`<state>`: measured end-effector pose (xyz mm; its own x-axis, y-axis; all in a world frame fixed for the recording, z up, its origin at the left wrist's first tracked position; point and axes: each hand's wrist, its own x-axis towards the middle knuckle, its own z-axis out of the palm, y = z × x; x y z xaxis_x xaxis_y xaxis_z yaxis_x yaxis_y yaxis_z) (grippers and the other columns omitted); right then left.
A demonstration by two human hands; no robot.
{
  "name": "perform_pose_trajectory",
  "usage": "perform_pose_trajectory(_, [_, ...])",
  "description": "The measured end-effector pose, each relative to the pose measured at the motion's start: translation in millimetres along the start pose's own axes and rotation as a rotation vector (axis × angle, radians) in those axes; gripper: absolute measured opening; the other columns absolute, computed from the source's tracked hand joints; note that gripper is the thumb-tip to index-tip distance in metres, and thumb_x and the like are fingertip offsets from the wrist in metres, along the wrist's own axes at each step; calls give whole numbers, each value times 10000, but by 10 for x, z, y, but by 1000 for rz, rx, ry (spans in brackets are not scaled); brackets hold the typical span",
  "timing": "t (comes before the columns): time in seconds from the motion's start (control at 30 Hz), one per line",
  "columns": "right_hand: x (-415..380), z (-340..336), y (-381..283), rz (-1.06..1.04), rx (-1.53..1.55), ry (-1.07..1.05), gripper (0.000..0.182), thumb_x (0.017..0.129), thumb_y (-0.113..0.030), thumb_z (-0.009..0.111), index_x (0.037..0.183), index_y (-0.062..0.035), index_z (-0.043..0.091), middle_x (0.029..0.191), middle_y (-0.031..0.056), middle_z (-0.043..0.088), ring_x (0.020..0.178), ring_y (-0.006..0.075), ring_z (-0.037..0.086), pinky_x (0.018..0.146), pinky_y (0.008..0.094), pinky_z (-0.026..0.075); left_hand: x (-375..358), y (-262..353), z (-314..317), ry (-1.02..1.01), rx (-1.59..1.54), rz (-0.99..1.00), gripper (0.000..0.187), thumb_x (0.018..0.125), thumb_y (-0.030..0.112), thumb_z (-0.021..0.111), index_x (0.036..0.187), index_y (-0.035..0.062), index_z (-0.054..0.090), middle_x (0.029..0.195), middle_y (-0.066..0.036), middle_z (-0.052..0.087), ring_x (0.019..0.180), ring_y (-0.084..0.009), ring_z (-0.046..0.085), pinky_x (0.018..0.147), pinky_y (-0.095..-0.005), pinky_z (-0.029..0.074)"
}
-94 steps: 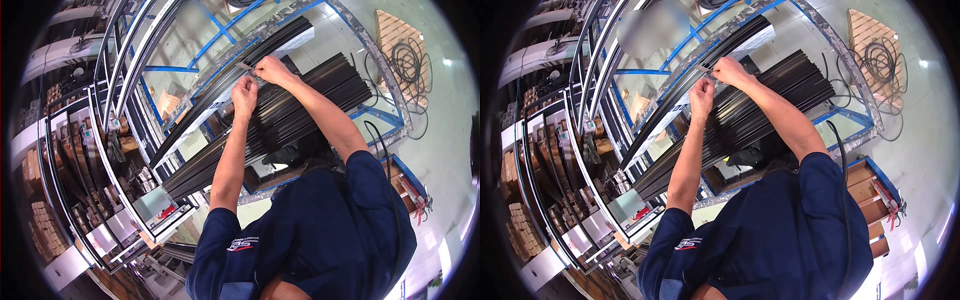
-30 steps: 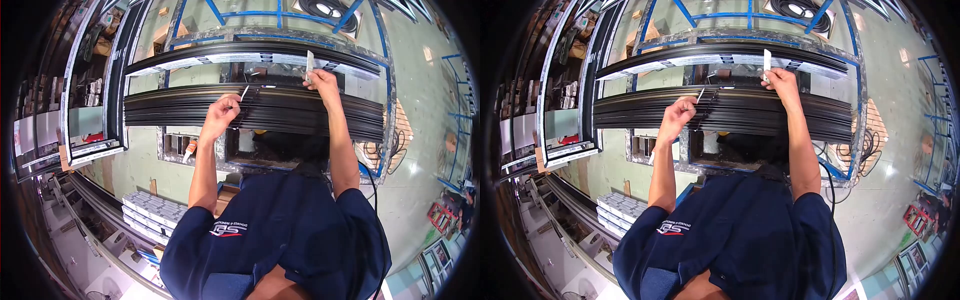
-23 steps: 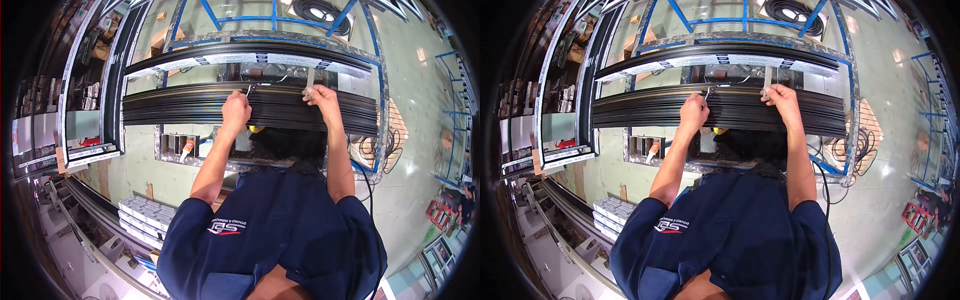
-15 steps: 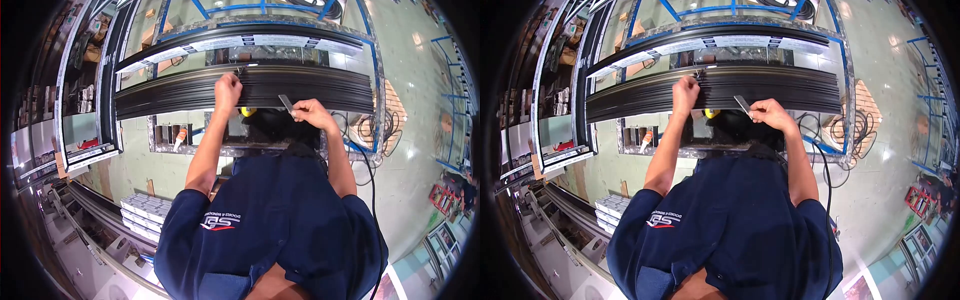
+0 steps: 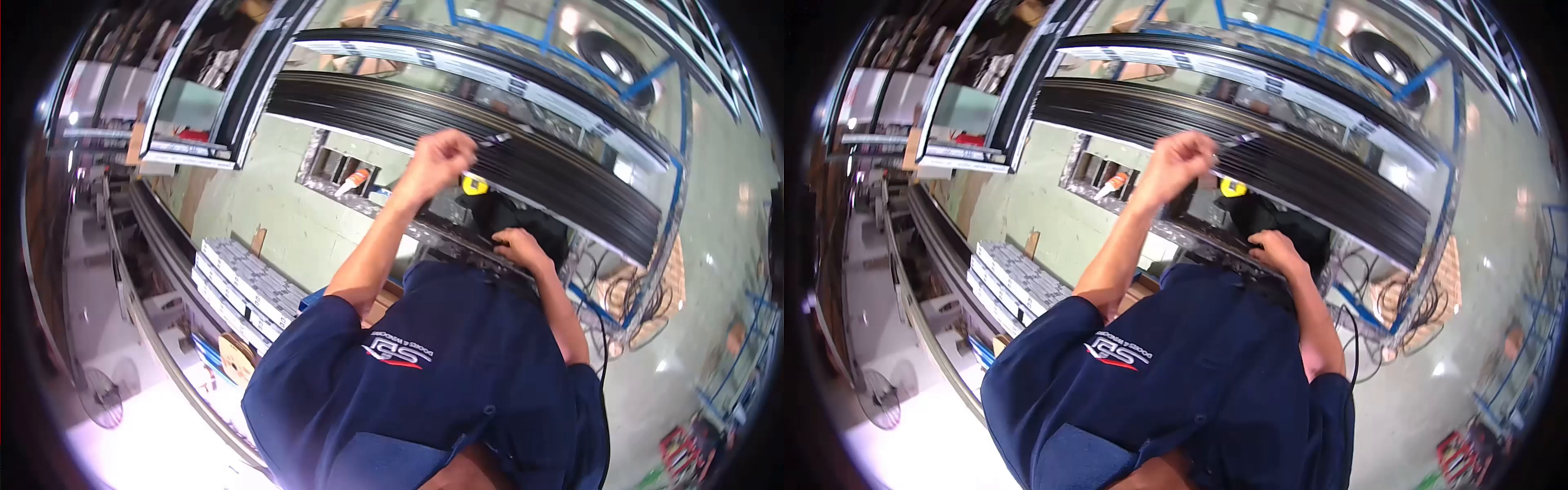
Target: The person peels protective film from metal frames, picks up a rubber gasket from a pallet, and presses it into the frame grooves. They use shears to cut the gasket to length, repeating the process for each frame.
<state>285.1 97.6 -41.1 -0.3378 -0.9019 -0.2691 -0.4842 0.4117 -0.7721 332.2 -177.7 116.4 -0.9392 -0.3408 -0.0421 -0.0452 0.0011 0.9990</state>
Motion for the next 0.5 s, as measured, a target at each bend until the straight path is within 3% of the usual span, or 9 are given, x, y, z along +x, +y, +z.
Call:
perform_pose_trajectory(0.03, [-26, -66, -123, -13, -42, 66, 324, 808, -204, 709, 1073, -18, 712, 1084, 177, 704, 973, 374, 674, 864, 430, 528, -87, 98, 23, -26, -7, -113, 102, 829, -46, 645, 912, -11, 692, 798, -14, 676, 736, -68, 621, 646, -234, 508])
perform_pose_trajectory(0.07, [-20, -159, -248, -59, -58, 106, 319, 855, -176, 690, 1116, 7, 693, 1143, 161, 704, 971, 317, 698, 863, 381, 545, -146, 68, 39, -73, 26, -4, 102, 856, -53, 631, 917, -9, 701, 785, -4, 672, 724, -49, 594, 654, -224, 496])
perform_pose_trajectory(0.13, [-27, -334, -534, 11, 252, 231, 272, 906, -143, 652, 1125, 13, 687, 1165, 140, 693, 965, 248, 699, 832, 342, 552, -257, -46, 64, -128, 61, -65, 89, 837, -61, 636, 877, -12, 698, 784, -16, 676, 734, -61, 602, 645, -228, 486])
perform_pose_trajectory(0.23, [-12, -569, -951, 83, 739, 417, 244, 990, -94, 561, 1175, 34, 656, 1215, 107, 652, 964, 157, 675, 784, 279, 554, -411, -242, 107, -158, 56, 11, 92, 788, -65, 651, 848, -6, 688, 753, -20, 665, 730, -66, 594, 641, -239, 480])
perform_pose_trajectory(0.27, [-3, -613, -1118, 99, 805, 455, 313, 1030, -133, 515, 1272, 48, 598, 1282, 125, 612, 981, 189, 682, 787, 294, 563, -457, -276, 89, -171, 44, -14, 96, 777, -63, 651, 846, -7, 687, 747, -18, 661, 722, -66, 590, 635, -243, 478])
perform_pose_trajectory(0.4, [106, -500, -1578, 75, 953, 312, 486, 1078, -226, 437, 1459, 70, 380, 1282, 147, 607, 1043, 222, 662, 806, 309, 555, -645, -378, -35, -118, -23, -23, 80, 771, -56, 627, 822, -17, 675, 725, -20, 649, 686, -79, 577, 616, -259, 462])
perform_pose_trajectory(0.43, [180, -412, -1731, 98, 928, 367, 396, 1056, -178, 491, 1373, 57, 522, 1202, 131, 637, 984, 196, 681, 766, 292, 571, -684, -420, -90, -95, -23, -6, 76, 773, -56, 623, 817, -19, 672, 722, -21, 647, 682, -81, 575, 613, -261, 458])
perform_pose_trajectory(0.5, [348, -197, -1782, 110, 808, 407, 366, 1036, -133, 525, 1347, 59, 550, 1137, 103, 660, 950, 169, 680, 742, 269, 566, -768, -488, -222, -48, -2, 17, 66, 777, -54, 612, 803, -19, 662, 711, -24, 641, 681, -78, 566, 608, -264, 449])
